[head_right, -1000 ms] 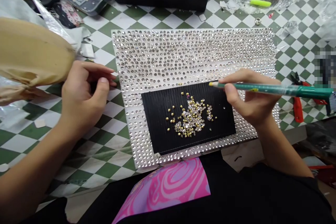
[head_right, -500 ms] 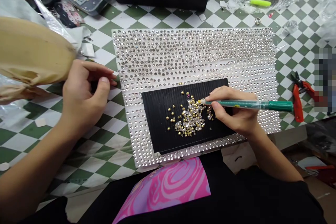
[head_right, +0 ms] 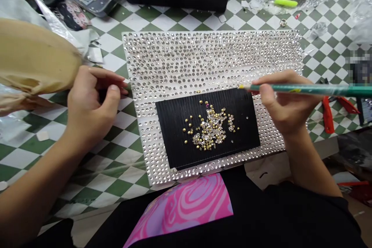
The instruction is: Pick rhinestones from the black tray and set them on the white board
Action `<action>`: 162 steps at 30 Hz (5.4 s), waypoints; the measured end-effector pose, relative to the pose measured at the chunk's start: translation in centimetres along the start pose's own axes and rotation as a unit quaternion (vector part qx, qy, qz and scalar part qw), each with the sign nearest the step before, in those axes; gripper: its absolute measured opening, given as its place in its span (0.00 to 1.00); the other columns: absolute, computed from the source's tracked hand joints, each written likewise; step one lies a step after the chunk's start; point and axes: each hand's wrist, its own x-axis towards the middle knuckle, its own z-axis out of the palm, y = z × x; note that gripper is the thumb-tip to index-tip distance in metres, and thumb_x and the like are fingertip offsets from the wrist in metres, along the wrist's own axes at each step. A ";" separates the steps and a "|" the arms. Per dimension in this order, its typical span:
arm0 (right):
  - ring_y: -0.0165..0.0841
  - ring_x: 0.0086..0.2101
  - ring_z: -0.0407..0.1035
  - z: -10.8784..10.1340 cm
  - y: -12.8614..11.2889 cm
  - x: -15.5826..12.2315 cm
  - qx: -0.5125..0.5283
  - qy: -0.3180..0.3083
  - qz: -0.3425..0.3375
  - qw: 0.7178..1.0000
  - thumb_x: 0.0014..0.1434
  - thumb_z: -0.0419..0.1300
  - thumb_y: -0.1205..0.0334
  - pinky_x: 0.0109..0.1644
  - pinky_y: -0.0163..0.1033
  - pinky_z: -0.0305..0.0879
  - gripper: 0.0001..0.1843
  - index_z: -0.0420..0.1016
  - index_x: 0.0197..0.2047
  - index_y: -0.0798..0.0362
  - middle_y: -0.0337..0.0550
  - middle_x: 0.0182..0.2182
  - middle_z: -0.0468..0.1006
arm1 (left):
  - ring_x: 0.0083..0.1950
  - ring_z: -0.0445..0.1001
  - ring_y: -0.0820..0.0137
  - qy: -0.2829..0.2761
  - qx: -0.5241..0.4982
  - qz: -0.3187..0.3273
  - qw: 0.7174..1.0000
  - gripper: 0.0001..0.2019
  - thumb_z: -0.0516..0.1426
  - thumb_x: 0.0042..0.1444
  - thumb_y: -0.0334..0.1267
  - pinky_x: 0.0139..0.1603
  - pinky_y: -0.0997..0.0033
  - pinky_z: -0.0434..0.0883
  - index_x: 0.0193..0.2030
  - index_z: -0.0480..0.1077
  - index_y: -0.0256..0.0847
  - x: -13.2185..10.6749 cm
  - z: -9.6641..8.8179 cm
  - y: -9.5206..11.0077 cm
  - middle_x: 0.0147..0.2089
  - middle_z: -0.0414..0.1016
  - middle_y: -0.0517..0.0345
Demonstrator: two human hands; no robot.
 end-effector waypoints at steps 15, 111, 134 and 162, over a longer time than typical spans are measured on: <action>0.28 0.27 0.72 -0.5 3.0 0.9 -0.111 -0.025 -0.050 0.992 0.50 0.61 0.71 0.33 0.37 0.66 0.06 0.79 0.31 0.55 0.40 0.26 0.79 | 0.34 0.70 0.78 0.002 -0.001 0.001 1.000 0.09 0.50 0.57 0.30 0.37 0.76 0.68 0.42 0.67 0.41 0.1 0.0 -0.1 0.36 0.71 0.59; 0.28 0.23 0.72 -1.7 3.8 3.0 0.012 -0.068 0.021 0.997 0.51 0.65 0.69 0.24 0.35 0.65 0.01 0.79 0.29 0.58 0.46 0.24 0.78 | 0.35 0.70 0.79 -0.006 0.019 -0.003 1.000 0.09 0.50 0.58 0.31 0.39 0.77 0.68 0.43 0.68 0.38 0.0 -0.1 0.0 0.37 0.71 0.57; 0.29 0.34 0.74 -1.1 0.1 -0.1 0.032 -0.158 0.108 0.981 0.58 0.60 0.66 0.38 0.38 0.73 0.08 0.77 0.41 0.47 0.38 0.35 0.78 | 0.32 0.73 0.72 0.018 0.040 0.014 0.999 0.09 0.51 0.55 0.40 0.33 0.69 0.69 0.42 0.67 0.46 0.4 0.0 -0.5 0.34 0.74 0.59; 0.35 0.36 0.75 -1.0 -3.0 -3.6 0.045 -0.151 0.082 0.984 0.56 0.60 0.71 0.36 0.45 0.72 0.19 0.77 0.47 0.39 0.38 0.34 0.79 | 0.34 0.72 0.76 0.001 0.038 0.013 0.999 0.09 0.51 0.56 0.35 0.36 0.74 0.69 0.43 0.68 0.44 0.3 -0.2 -0.2 0.35 0.72 0.59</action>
